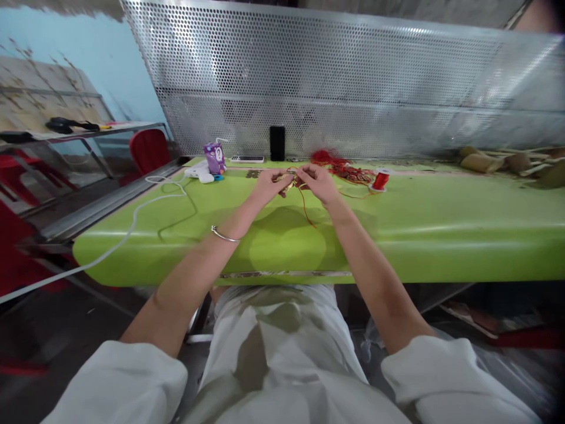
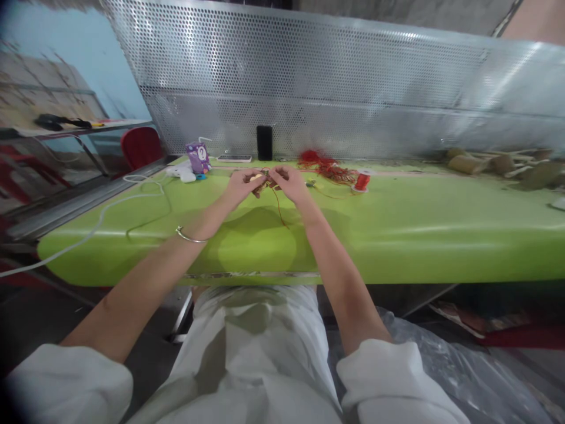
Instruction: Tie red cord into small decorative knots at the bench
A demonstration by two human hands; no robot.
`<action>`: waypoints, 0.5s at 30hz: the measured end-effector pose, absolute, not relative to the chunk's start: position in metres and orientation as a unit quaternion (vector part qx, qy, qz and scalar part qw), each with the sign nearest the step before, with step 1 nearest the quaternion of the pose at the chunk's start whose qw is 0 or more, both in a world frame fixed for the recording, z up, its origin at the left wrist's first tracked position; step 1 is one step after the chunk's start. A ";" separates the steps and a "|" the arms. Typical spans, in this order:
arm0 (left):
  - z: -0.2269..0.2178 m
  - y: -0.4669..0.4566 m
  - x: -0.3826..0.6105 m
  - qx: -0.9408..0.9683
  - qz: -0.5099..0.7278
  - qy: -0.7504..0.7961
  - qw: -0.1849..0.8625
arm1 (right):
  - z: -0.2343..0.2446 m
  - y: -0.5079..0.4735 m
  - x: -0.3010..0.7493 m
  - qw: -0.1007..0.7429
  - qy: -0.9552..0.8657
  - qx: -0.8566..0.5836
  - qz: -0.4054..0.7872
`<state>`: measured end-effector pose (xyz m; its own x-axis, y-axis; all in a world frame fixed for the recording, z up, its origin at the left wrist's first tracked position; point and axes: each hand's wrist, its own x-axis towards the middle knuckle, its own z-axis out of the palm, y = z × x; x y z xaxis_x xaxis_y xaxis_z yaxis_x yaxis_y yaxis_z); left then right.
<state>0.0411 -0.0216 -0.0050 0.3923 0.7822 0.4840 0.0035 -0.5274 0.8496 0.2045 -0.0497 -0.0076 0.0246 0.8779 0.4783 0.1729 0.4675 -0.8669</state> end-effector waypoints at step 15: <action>-0.008 -0.013 0.042 0.698 0.525 0.290 0.391 | -0.012 -0.050 0.205 0.537 -0.702 -0.387 0.263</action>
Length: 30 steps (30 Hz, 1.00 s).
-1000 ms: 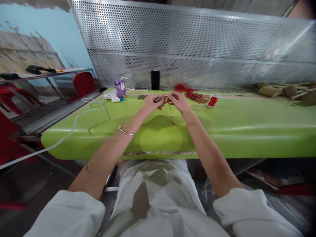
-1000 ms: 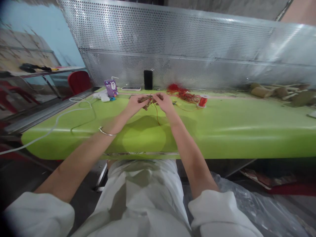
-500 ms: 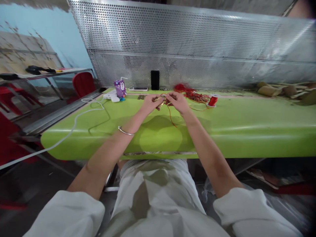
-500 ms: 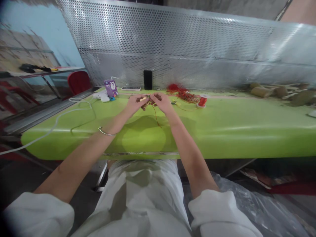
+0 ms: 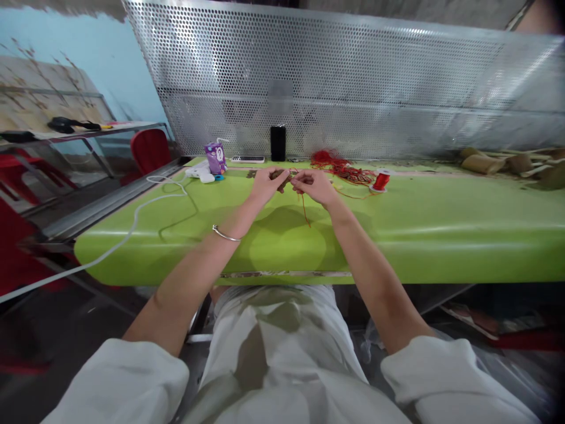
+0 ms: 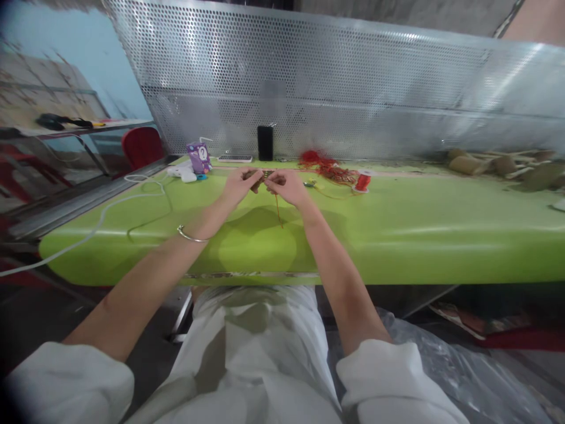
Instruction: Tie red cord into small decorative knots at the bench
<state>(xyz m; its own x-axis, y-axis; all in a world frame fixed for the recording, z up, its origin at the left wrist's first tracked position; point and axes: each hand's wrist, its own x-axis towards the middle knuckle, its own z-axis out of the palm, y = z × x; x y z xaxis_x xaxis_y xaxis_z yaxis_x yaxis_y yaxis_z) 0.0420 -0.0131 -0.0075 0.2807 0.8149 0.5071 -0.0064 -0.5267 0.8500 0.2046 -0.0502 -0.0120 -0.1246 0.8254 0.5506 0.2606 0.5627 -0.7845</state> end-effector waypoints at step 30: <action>-0.004 -0.018 0.042 0.716 0.479 0.246 0.445 | -0.007 -0.054 0.204 0.563 -0.586 -0.444 0.378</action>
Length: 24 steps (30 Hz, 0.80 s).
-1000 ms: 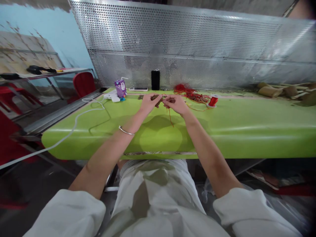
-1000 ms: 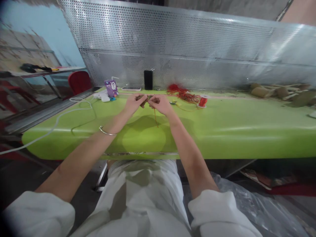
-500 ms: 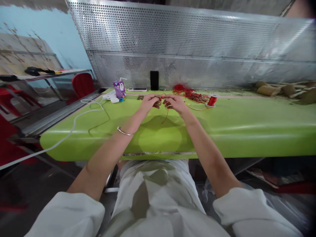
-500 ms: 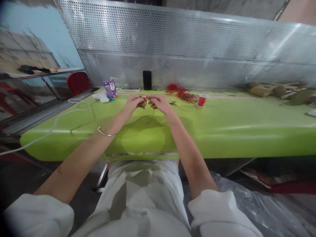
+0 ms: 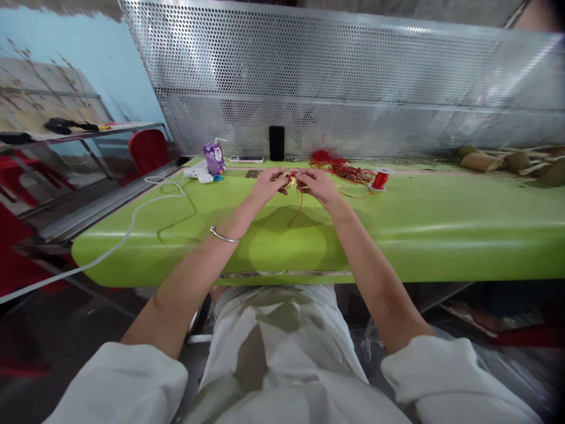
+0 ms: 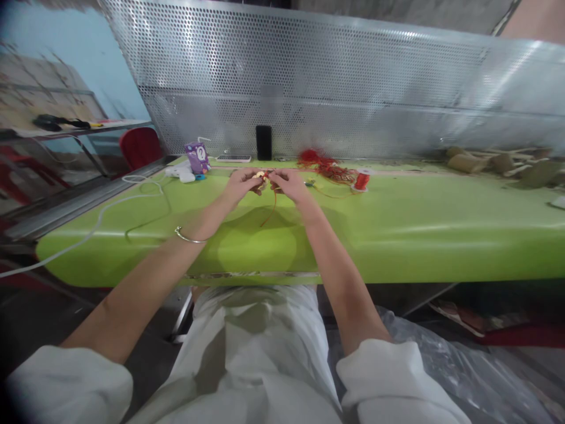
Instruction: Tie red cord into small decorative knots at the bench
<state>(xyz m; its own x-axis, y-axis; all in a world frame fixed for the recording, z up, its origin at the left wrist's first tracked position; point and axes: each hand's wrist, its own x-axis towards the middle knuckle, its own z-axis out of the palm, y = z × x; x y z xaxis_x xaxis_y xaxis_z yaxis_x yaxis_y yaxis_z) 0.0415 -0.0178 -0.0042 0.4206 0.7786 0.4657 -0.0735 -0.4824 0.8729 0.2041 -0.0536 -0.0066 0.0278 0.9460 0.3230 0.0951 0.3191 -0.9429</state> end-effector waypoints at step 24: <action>-0.007 -0.018 0.043 0.735 0.497 0.233 0.397 | -0.009 -0.053 0.204 0.585 -0.636 -0.434 0.255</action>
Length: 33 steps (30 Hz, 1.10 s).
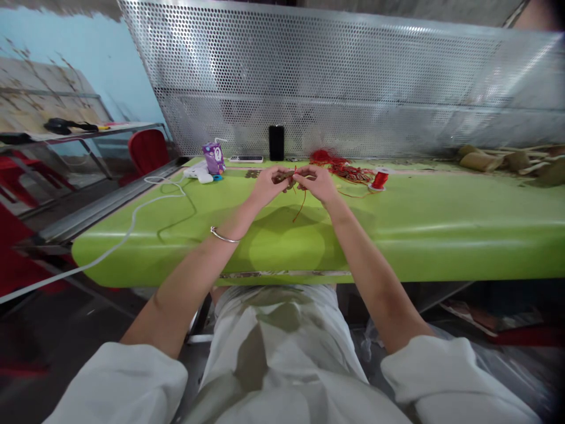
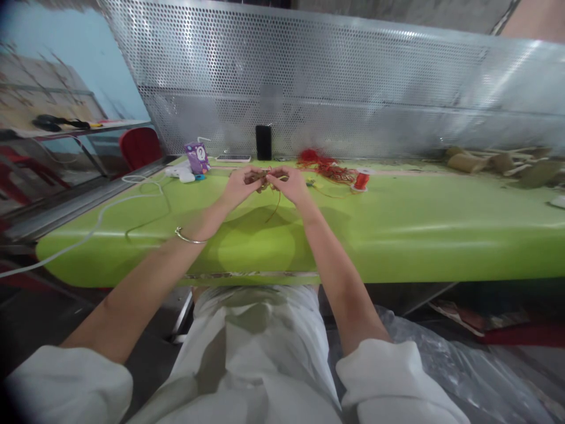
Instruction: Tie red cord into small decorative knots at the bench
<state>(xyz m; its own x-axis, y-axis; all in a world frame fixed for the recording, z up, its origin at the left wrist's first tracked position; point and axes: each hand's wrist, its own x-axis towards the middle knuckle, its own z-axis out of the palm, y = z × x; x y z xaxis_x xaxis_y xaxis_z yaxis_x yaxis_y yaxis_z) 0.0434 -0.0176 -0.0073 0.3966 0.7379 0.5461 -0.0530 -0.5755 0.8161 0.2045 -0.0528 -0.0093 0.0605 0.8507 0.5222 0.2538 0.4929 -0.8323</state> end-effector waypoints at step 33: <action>-0.015 -0.005 0.042 0.756 0.496 0.221 0.365 | -0.008 -0.051 0.205 0.603 -0.604 -0.420 0.309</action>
<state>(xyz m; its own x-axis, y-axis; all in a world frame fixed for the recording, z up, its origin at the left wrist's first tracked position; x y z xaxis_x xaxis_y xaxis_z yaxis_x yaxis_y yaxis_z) 0.0425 -0.0054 -0.0154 0.4105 0.6960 0.5891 -0.0278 -0.6362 0.7710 0.2046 -0.0512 -0.0078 0.0800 0.8802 0.4679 0.1351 0.4555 -0.8799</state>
